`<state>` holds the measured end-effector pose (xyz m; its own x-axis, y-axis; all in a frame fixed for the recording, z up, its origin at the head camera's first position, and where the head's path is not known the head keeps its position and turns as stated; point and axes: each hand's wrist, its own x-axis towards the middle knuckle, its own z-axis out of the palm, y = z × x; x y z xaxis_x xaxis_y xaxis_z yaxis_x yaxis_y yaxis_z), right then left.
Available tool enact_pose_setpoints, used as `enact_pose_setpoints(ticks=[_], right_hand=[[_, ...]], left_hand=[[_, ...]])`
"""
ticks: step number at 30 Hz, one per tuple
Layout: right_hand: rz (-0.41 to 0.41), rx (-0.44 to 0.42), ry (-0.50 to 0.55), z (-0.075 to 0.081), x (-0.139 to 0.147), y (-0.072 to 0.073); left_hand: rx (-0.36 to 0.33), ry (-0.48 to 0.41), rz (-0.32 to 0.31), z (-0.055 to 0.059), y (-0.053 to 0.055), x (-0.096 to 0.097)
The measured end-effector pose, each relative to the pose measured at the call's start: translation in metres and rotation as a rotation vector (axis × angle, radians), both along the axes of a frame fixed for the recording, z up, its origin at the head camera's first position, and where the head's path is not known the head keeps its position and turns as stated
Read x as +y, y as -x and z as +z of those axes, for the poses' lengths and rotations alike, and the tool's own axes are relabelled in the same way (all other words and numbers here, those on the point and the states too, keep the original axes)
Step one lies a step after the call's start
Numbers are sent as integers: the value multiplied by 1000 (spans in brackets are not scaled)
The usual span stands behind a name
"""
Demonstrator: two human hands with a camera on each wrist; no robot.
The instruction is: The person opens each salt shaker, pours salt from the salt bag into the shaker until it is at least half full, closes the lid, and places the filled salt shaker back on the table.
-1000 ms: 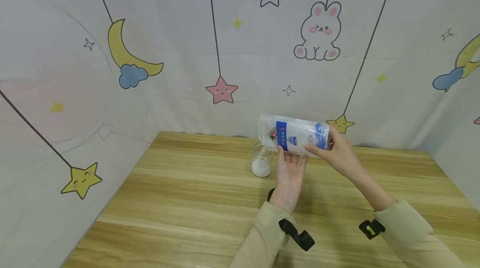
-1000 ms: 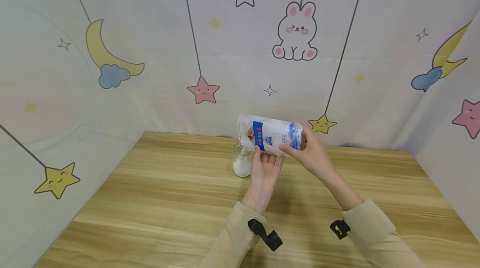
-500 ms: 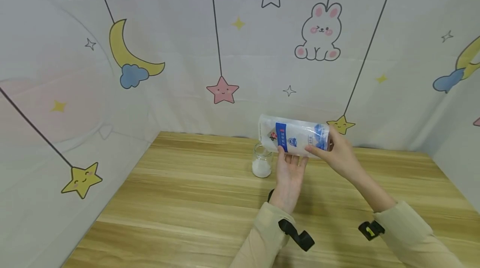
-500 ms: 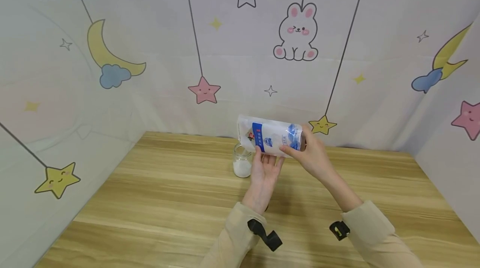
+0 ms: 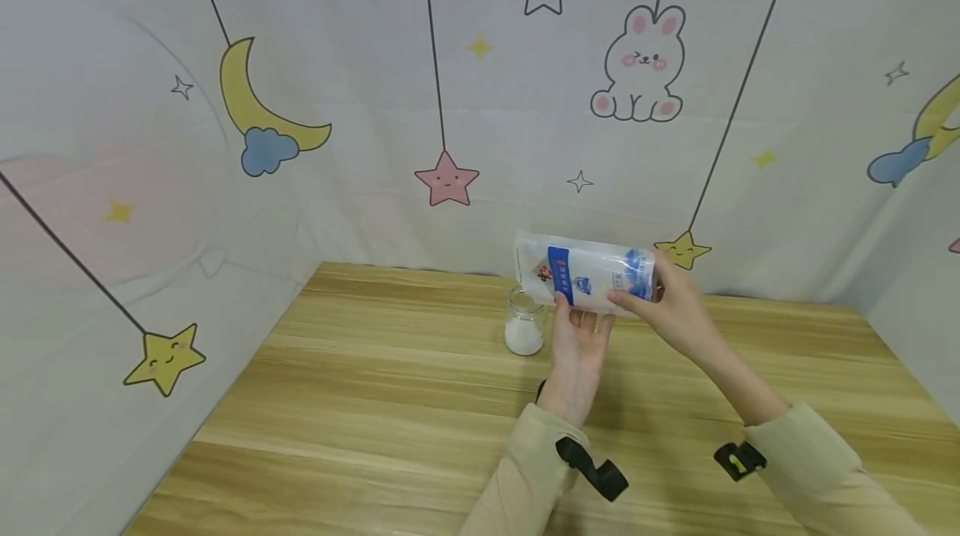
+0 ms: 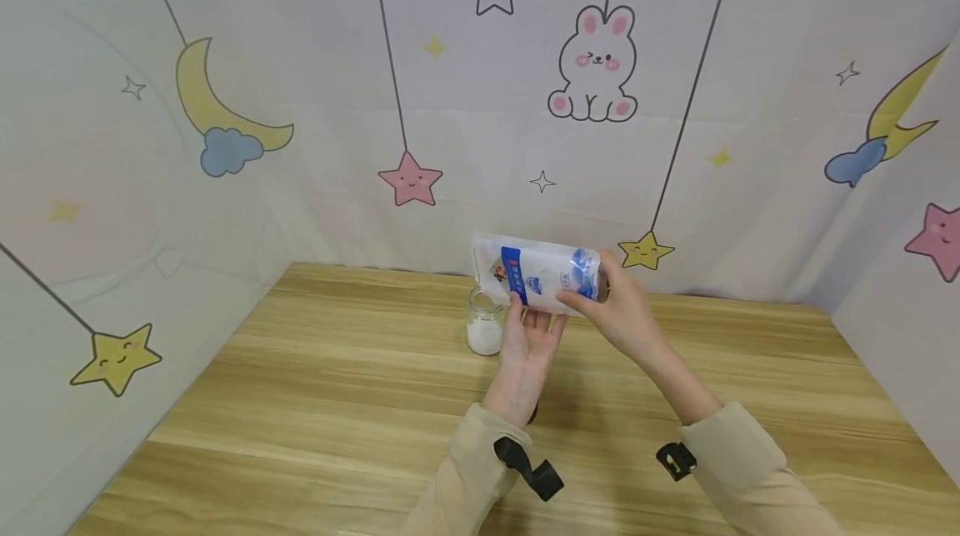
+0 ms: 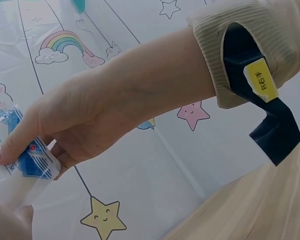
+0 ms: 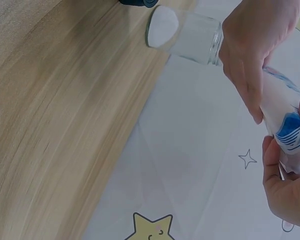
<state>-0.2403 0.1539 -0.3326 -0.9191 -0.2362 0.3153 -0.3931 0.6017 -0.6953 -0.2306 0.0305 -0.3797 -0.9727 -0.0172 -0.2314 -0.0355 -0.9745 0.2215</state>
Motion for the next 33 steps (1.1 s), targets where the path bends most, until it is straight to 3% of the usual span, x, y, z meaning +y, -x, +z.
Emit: enact_pose_setpoints(ticks=[19,33], right_hand=[[-1,-39,9,0,-1,1],[19,23,22,-3,-1,1]], left_hand=[[-30,-37,11,3,0,-1],[-45,-33,-4,1,2,-2]])
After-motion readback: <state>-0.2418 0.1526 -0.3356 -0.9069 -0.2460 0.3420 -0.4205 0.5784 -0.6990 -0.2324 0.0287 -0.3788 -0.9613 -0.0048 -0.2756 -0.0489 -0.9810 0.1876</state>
